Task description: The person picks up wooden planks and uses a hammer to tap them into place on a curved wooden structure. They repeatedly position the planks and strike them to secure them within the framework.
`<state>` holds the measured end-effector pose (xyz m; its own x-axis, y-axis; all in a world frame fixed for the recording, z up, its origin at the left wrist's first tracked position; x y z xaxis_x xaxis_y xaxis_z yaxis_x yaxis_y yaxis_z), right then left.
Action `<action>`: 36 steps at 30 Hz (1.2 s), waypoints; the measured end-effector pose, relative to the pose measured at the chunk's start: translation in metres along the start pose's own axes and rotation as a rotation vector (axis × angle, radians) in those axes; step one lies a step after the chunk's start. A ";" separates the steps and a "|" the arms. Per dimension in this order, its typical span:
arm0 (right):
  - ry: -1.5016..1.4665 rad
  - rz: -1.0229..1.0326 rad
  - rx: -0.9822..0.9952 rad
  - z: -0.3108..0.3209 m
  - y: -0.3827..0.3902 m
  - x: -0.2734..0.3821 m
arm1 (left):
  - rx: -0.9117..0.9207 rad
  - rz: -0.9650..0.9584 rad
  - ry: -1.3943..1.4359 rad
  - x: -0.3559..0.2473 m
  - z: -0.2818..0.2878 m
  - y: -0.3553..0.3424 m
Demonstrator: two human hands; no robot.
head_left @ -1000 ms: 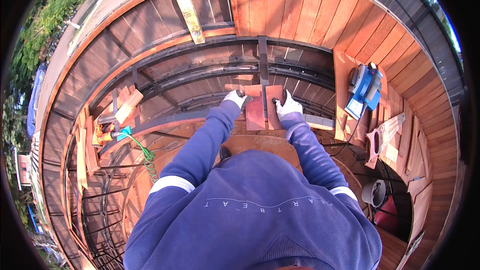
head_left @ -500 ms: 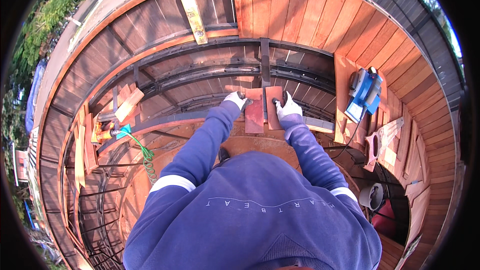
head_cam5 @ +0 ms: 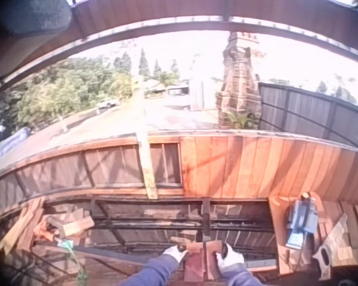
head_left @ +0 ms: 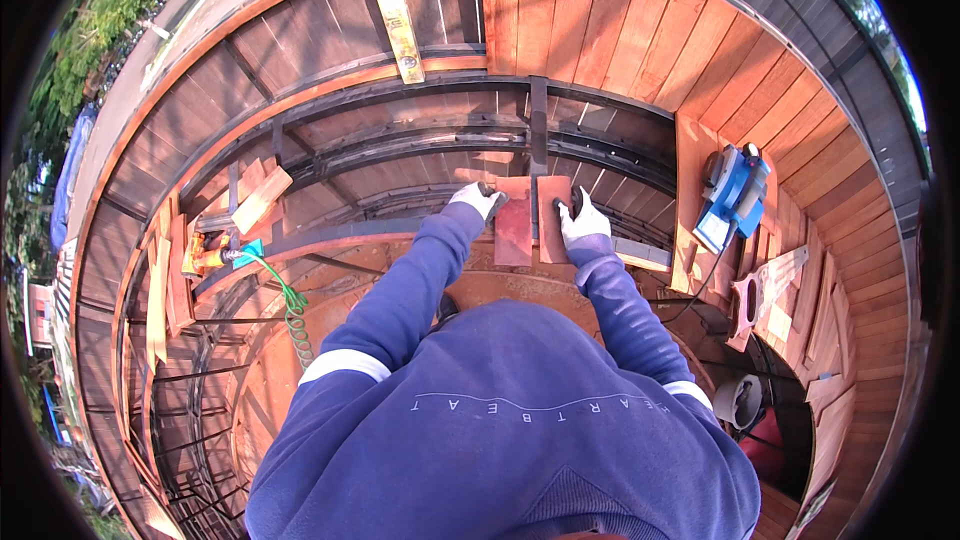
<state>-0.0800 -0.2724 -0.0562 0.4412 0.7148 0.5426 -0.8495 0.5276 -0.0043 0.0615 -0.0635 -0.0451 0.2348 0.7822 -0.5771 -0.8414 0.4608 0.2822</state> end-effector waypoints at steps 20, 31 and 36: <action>-0.732 -0.057 0.211 -0.010 -0.029 -0.044 | -0.176 0.010 0.991 0.031 0.009 0.112; -0.735 0.602 -0.026 0.118 0.048 0.038 | 0.436 0.201 1.258 -0.021 0.036 0.103; -0.465 0.790 -0.072 0.103 0.066 0.044 | 0.459 0.216 1.312 -0.054 0.014 0.110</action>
Point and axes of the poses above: each hand's wrist, its own y-axis away from the middle knuckle, its own z-axis out of the back of the hand, x = y × z, the point moved 1 cm from there along -y, towards the middle knuckle, and after that the axes turned 2 degrees about -x, right-handed, at the moved point
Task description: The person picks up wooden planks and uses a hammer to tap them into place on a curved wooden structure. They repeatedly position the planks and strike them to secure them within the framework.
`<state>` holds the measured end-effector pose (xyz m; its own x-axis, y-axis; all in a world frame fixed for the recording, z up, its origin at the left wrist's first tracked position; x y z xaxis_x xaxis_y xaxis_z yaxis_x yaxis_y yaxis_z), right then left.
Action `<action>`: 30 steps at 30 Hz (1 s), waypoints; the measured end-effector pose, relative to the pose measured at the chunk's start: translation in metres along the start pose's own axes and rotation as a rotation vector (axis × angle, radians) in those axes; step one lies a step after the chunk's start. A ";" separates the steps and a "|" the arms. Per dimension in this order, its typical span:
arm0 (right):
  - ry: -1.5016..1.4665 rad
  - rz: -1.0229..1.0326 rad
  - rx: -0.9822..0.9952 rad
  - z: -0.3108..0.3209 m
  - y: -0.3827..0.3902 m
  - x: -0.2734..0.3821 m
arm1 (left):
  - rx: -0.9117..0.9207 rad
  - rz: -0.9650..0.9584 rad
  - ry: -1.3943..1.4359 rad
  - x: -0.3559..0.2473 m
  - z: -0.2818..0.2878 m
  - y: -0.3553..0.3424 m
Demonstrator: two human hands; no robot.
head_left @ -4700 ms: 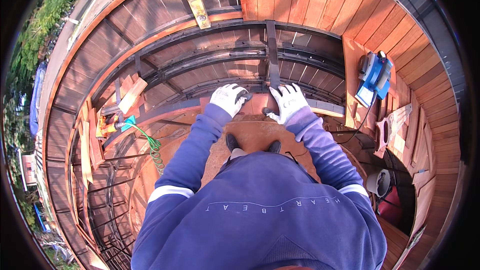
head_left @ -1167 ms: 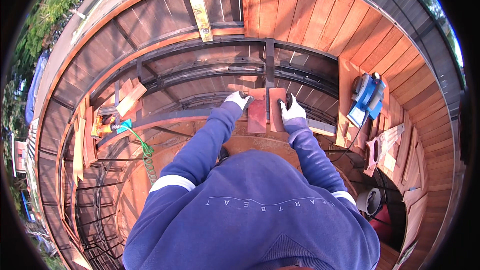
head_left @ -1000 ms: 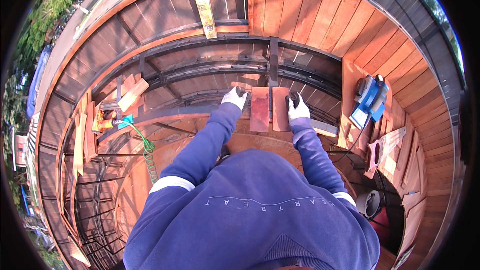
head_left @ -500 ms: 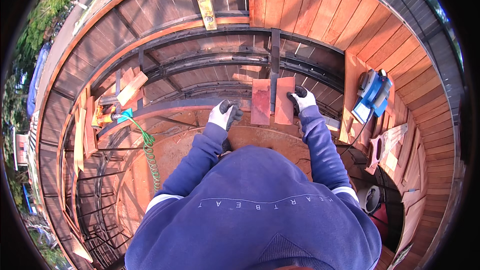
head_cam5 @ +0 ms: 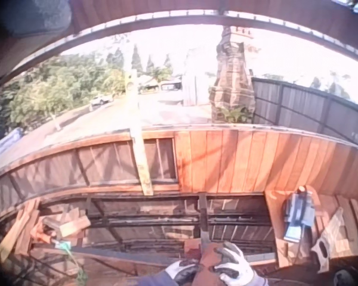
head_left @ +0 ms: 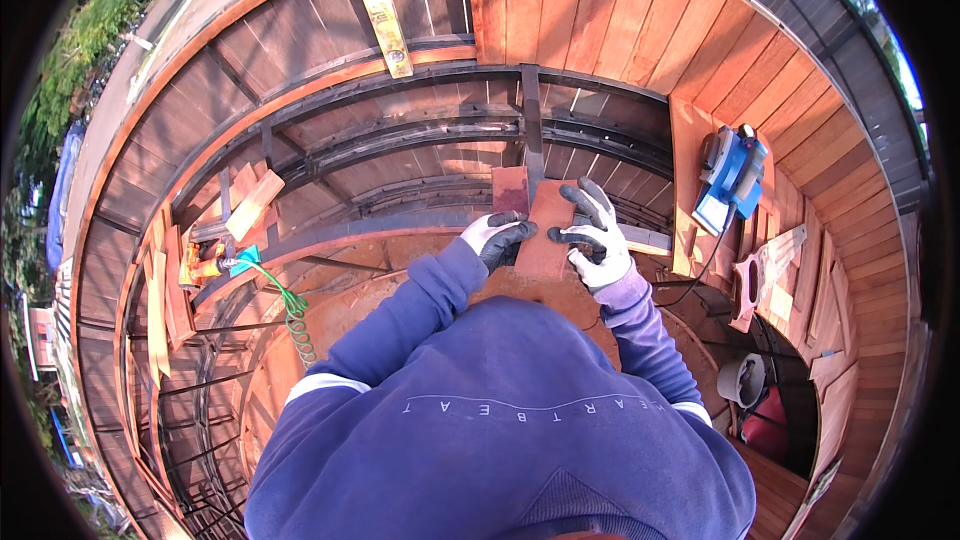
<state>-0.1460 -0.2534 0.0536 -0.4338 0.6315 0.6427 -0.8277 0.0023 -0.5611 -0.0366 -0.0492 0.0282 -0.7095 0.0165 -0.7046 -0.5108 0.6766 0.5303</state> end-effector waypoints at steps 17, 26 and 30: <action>-0.821 -0.844 -0.508 -0.037 0.051 -0.082 | 0.008 -0.977 -1.981 -0.011 0.050 -0.007; -0.629 -0.821 -0.353 -0.037 0.047 -0.095 | -0.307 -0.742 -0.681 -0.056 0.017 -0.018; -0.252 -0.838 -0.189 -0.052 0.037 -0.107 | -0.446 -0.324 -0.929 -0.028 0.054 -0.087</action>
Point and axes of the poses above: each hand's wrist, its own y-axis away from the middle knuckle, its own z-axis out of the back of the hand, x = y × z, the point moved 1 cm from there along -y, towards the middle knuckle, and after that the axes turned 2 degrees about -x, right-handed, at the moved point
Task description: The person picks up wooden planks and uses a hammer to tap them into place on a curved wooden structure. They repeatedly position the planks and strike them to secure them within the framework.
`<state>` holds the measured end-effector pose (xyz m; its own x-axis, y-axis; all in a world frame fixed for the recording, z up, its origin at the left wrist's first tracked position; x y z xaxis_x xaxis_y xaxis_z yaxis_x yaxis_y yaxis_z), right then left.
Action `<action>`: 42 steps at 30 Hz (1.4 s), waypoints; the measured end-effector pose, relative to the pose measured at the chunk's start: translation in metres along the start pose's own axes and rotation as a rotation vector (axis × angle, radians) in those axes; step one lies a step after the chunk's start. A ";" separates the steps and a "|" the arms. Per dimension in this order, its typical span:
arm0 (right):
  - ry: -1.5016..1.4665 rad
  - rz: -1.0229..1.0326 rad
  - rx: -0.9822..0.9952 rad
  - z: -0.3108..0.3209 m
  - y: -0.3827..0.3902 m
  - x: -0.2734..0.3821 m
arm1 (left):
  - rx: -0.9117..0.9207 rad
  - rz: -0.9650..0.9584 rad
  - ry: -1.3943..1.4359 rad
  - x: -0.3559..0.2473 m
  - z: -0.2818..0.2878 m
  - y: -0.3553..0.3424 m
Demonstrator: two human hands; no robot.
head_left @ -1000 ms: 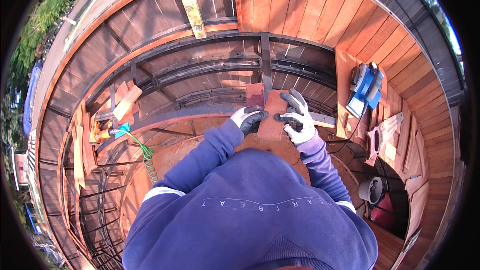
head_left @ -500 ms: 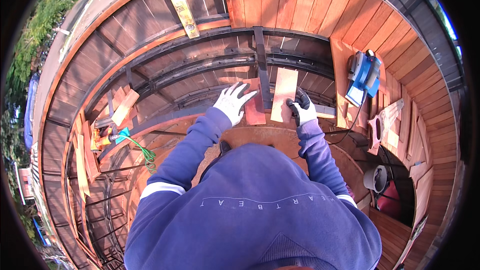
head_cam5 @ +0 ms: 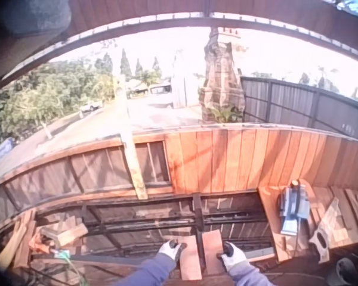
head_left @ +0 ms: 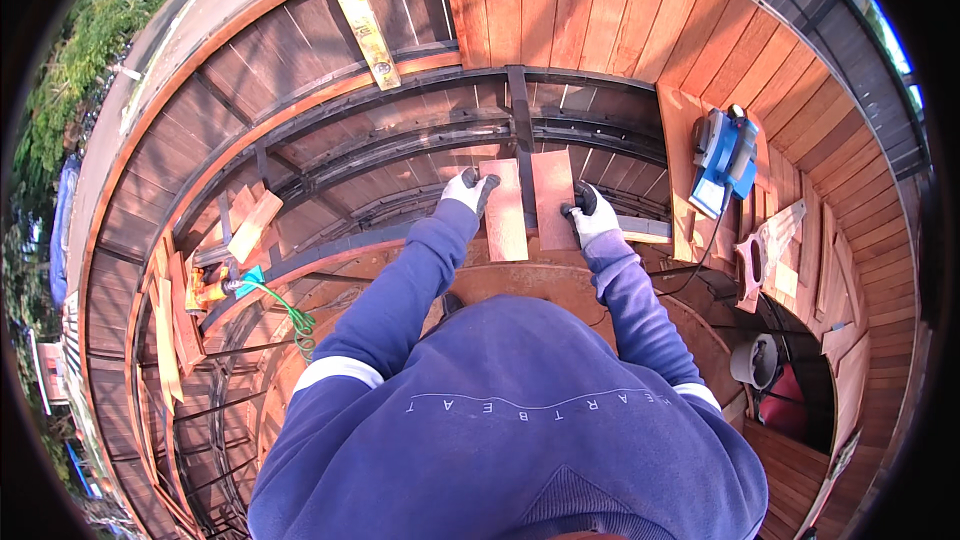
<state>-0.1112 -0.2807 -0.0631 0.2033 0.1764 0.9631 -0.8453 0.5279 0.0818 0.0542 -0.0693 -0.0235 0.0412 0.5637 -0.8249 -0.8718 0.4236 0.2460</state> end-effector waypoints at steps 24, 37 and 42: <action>1.025 0.191 -0.168 -0.023 0.027 0.034 | 0.178 -0.034 -0.347 0.052 -0.012 -0.047; 0.642 0.411 -0.112 0.014 0.004 -0.032 | 0.094 -0.008 -0.322 0.033 -0.011 -0.013; 0.633 0.327 -0.013 0.014 -0.011 -0.029 | 0.068 0.002 -0.338 0.025 -0.009 -0.004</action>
Point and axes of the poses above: each hand's wrist, its own y-axis away from the middle knuckle, its own z-axis out of the back of the hand, x = y × z, the point moved 1 cm from there along -y, towards the middle knuckle, and after that the axes turned 2 degrees about -x, right-handed, at the moved point
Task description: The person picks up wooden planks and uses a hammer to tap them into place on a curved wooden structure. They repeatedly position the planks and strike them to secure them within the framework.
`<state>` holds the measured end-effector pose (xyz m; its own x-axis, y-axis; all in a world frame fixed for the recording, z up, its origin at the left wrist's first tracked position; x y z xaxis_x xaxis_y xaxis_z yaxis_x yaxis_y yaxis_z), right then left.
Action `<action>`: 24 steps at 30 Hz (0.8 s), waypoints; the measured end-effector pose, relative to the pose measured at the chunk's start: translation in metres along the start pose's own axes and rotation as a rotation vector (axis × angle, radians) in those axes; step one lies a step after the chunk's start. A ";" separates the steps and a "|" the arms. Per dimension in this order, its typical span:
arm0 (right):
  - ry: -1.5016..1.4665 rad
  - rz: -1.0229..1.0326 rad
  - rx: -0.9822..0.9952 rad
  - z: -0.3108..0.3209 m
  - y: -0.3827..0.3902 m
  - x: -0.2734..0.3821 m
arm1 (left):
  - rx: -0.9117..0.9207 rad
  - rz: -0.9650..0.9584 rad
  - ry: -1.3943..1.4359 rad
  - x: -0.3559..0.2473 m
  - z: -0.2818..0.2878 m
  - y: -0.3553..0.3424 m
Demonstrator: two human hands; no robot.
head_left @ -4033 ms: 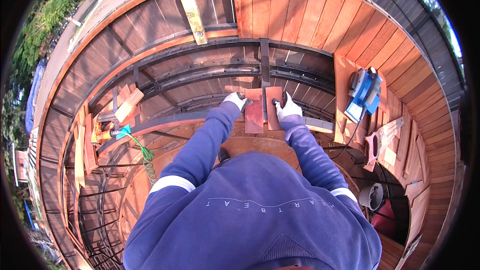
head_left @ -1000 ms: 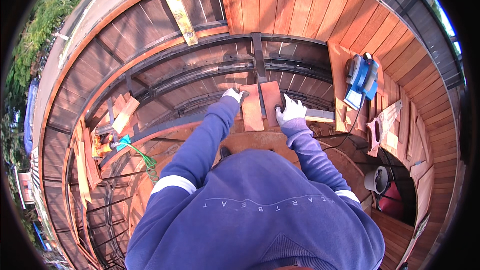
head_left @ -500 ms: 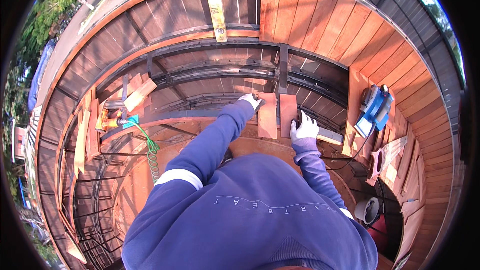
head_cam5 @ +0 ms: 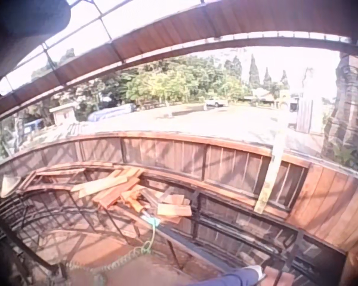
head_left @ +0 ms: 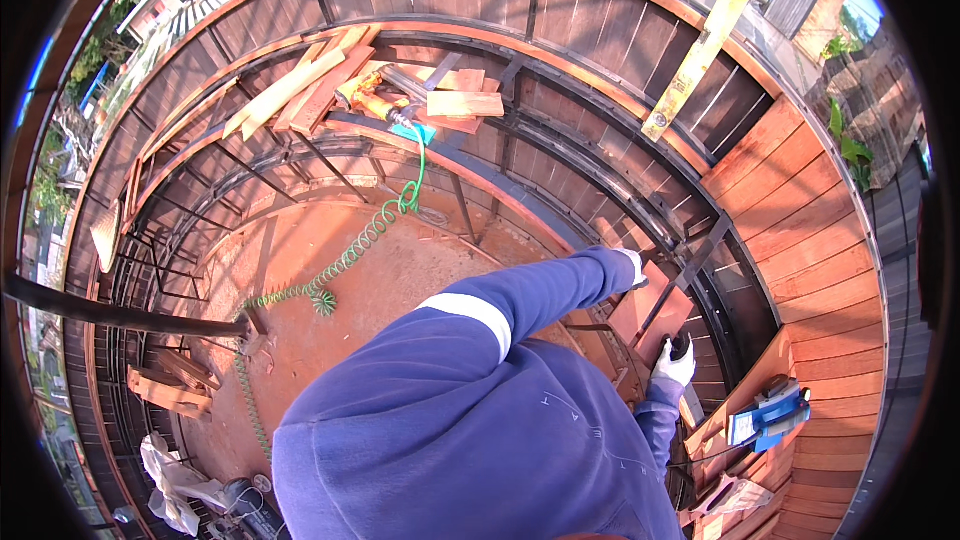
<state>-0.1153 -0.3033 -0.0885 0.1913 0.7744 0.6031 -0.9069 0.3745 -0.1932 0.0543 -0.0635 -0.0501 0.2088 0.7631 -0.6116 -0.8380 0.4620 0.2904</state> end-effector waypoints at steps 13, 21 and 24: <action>-0.625 -0.165 -0.039 -0.014 -0.008 0.012 | -0.444 -0.071 0.630 0.010 -0.004 0.037; -0.897 -0.361 0.059 0.009 0.029 0.109 | -0.189 0.320 1.341 0.095 0.004 0.125; -1.095 -0.498 -0.070 0.003 0.080 0.120 | 0.121 0.283 1.302 0.094 -0.011 0.128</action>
<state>-0.1659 -0.1818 -0.0296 0.0634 -0.2936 0.9538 -0.7954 0.5624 0.2260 -0.0392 0.0620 -0.0785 -0.6496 -0.1135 -0.7518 -0.7086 0.4488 0.5445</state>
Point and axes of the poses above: each hand's wrist, its own y-axis away from the middle knuckle, its own z-axis out of the back of the hand, x = y × z, the point moved 1 cm from there along -y, towards the middle knuckle, and after that the axes turned 2 degrees about -x, right-handed, at the moved point
